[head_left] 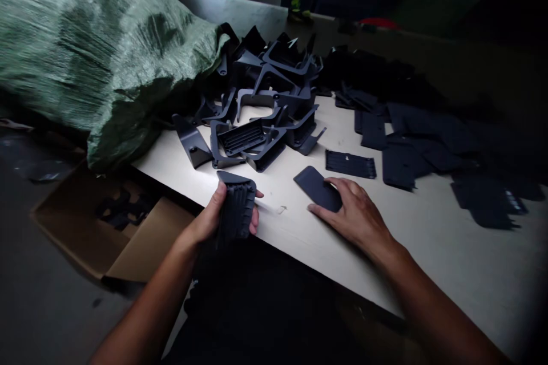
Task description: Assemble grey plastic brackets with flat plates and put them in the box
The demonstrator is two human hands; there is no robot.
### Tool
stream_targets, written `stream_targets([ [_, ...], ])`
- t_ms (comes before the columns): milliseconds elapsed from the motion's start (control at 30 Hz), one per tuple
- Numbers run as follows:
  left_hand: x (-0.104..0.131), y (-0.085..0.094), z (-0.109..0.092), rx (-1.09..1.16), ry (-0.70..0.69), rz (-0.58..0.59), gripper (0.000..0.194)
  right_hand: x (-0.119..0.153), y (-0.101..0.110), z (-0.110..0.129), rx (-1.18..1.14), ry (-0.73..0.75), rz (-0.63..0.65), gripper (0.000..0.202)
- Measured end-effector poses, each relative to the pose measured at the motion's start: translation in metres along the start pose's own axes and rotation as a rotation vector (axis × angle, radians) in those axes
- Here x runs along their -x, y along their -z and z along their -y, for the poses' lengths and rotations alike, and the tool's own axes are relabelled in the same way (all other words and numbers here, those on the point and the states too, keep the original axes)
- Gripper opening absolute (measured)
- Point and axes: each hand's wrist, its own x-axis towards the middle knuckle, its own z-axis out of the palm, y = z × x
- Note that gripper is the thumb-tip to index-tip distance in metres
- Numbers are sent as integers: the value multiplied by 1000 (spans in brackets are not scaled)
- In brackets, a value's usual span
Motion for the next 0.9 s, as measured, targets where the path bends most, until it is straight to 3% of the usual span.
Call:
stream_targets([
  [100,-9,-4,2,205,-29,16,93,-6,3,6,-58,32,35,53],
  [167,-13,-8,5,366,-92,-49,92,-4,8,19,-236,14,59,46],
  [233,-15,-12,7,494,-194,-159,88,3,18,41,-455,8,62,49],
  [333,-17,-18,9,547,-305,-284,80,17,33,86,-640,123,6,54],
  [500,-22,-23,8,507,-333,-379,76,29,25,146,-570,299,-159,53],
  [667,-27,-28,8,493,-314,-408,80,25,1,158,-485,320,-201,56],
  [900,-24,-27,12,401,-329,-339,82,27,-11,164,-473,352,-221,57],
])
